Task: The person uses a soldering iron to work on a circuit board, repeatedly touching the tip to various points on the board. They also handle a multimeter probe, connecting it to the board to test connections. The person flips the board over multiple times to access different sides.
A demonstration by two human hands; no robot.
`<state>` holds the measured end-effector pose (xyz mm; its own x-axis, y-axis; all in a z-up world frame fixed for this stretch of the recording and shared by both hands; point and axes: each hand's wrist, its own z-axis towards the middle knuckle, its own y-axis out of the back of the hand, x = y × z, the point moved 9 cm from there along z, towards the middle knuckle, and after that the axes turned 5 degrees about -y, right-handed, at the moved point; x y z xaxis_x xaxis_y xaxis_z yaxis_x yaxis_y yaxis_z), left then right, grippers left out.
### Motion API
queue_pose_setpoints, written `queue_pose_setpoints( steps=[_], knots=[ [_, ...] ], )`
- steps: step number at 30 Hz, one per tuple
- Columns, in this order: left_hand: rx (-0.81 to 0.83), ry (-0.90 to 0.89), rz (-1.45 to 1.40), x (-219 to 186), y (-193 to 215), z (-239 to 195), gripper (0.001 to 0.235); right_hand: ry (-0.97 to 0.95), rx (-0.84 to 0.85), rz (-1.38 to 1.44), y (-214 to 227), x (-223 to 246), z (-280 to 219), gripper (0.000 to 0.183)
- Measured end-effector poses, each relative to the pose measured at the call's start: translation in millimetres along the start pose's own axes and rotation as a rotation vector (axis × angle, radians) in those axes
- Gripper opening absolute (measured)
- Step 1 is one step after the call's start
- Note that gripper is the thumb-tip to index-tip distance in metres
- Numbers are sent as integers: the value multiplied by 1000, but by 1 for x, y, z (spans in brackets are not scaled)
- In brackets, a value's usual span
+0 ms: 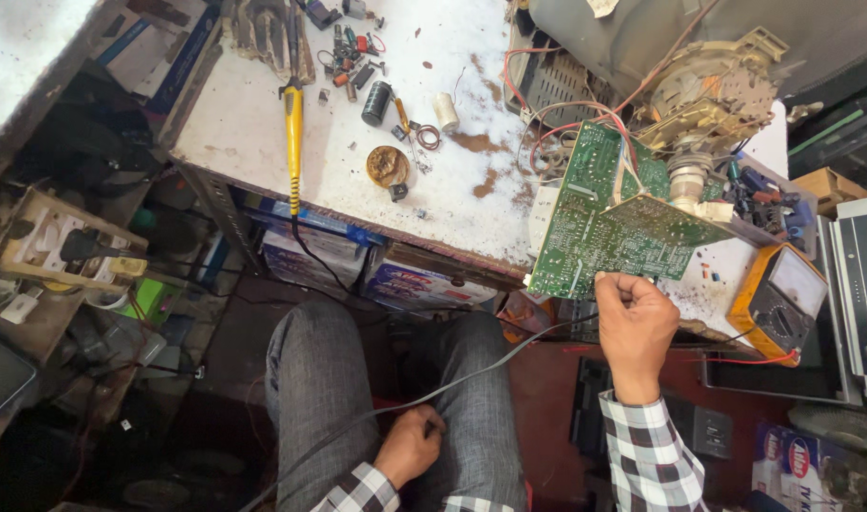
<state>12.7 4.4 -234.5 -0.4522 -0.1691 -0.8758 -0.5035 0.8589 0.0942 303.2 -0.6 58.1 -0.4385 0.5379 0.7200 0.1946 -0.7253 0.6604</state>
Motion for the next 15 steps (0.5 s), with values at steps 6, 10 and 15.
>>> queue_pose_setpoints(
  steps=[6,10,15],
  knots=[
    [13,-174,-17,-62,17,-16,14,-119,55,214,0,-17,-1,20],
    [77,-399,-200,-173,22,-49,20,-333,269,510,0,-35,-19,15],
    [-202,-796,-329,-298,52,-70,39,-443,609,658,2,-32,-79,13]
  ],
)
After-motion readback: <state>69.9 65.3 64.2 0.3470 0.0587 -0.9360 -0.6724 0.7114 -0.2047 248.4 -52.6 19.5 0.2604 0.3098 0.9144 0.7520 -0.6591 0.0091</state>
